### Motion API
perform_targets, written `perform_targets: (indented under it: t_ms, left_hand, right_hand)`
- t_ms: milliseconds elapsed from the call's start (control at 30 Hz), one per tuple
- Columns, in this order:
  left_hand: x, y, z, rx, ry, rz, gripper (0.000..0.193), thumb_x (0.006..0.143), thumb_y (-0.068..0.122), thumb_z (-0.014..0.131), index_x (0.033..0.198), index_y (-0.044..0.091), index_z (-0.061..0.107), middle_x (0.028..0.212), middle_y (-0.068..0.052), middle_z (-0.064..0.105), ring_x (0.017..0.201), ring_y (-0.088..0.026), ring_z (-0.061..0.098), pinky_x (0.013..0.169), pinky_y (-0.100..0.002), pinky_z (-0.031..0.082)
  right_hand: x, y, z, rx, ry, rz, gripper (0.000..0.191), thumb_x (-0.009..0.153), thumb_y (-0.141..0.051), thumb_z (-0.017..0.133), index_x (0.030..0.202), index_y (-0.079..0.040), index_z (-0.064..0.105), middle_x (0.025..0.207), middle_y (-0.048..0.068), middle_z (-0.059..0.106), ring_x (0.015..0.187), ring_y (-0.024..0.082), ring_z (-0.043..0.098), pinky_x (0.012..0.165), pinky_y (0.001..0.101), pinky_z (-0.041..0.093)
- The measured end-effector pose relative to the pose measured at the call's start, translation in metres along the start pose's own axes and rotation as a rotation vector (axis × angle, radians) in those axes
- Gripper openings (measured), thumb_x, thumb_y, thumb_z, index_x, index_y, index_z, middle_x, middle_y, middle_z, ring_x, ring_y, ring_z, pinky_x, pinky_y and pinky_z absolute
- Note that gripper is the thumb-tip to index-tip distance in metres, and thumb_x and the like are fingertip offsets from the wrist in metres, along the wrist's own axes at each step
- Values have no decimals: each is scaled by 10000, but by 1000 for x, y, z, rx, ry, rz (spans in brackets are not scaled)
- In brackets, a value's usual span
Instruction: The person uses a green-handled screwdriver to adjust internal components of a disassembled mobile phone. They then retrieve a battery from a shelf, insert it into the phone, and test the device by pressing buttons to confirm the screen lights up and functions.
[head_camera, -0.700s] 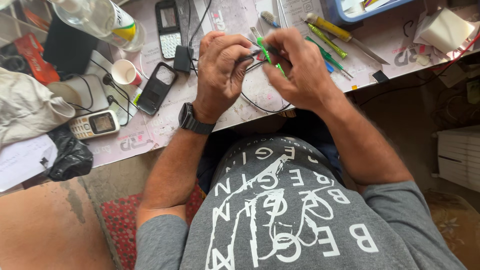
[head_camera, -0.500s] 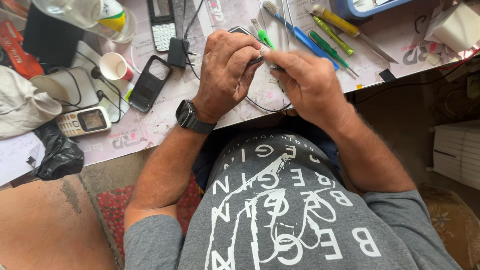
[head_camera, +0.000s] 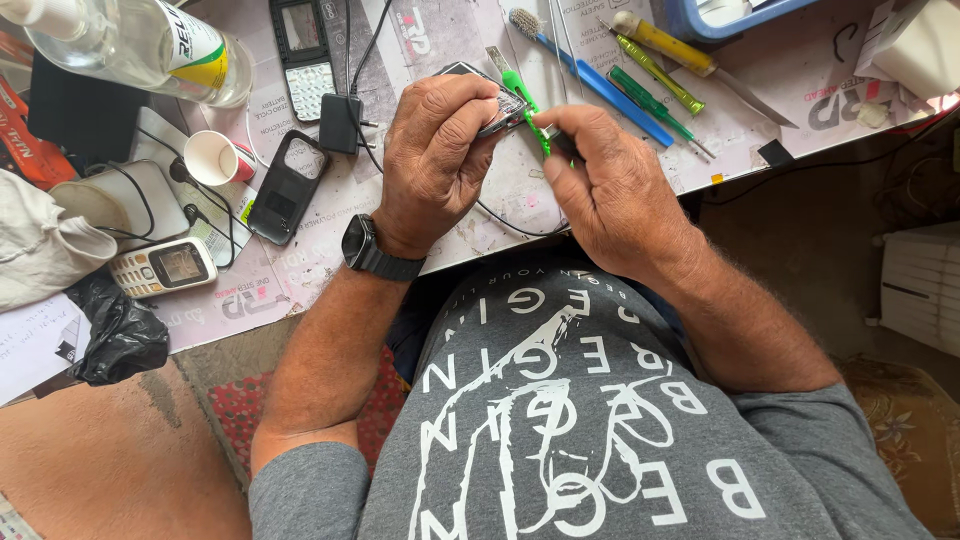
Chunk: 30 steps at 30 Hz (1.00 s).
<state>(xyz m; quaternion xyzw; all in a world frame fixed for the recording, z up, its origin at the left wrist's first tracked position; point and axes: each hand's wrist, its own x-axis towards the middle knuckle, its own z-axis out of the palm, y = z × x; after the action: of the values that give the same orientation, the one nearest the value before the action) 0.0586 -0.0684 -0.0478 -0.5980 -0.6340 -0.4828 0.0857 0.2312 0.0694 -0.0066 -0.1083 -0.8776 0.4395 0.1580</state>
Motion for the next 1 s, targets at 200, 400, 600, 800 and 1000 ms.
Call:
perform_targets:
  t_ms: [200, 400, 600, 800, 1000]
  left_hand:
    - [-3, 28, 4, 31, 46, 26, 220, 984, 70, 795, 1159, 68, 662, 1184, -65, 689, 1082, -235, 677, 984, -432, 502]
    - [-5, 59, 38, 37, 34, 24, 196, 979, 98, 799, 1132, 88, 677, 1160, -42, 713, 1042, -197, 690, 1034, -451, 454]
    - [6, 90, 77, 58, 55, 30, 193, 969, 108, 821, 1115, 111, 694, 1154, -16, 726, 1032, -175, 694, 1036, -416, 436]
    - [8, 118, 123, 89, 31, 48, 200, 961, 94, 820, 1121, 112, 700, 1173, -19, 729, 1051, -162, 696, 1053, -417, 435]
    - [10, 153, 161, 101, 3, 64, 220, 953, 87, 825, 1136, 101, 704, 1189, -24, 728, 1067, -170, 694, 1057, -422, 432]
  right_hand:
    - [-23, -6, -10, -86, 68, -269, 398, 1056, -13, 684, 1423, -5, 531, 1023, 143, 703, 862, 225, 723, 732, 319, 592]
    - [-60, 12, -30, 19, 92, -127, 185, 1080, -54, 714, 1211, 9, 600, 957, 84, 727, 805, 191, 745, 690, 294, 585]
    - [-82, 26, -69, -120, 191, -253, 141, 1029, -60, 771, 1125, 7, 693, 898, 106, 742, 736, 171, 725, 624, 288, 558]
    - [-112, 47, -103, -93, 194, -243, 163, 1027, -65, 785, 1128, -1, 674, 852, 89, 731, 713, 158, 719, 611, 284, 548]
    - [-145, 61, -140, -87, 173, -225, 156, 1031, -47, 780, 1128, 4, 669, 851, 91, 726, 721, 166, 727, 610, 281, 555]
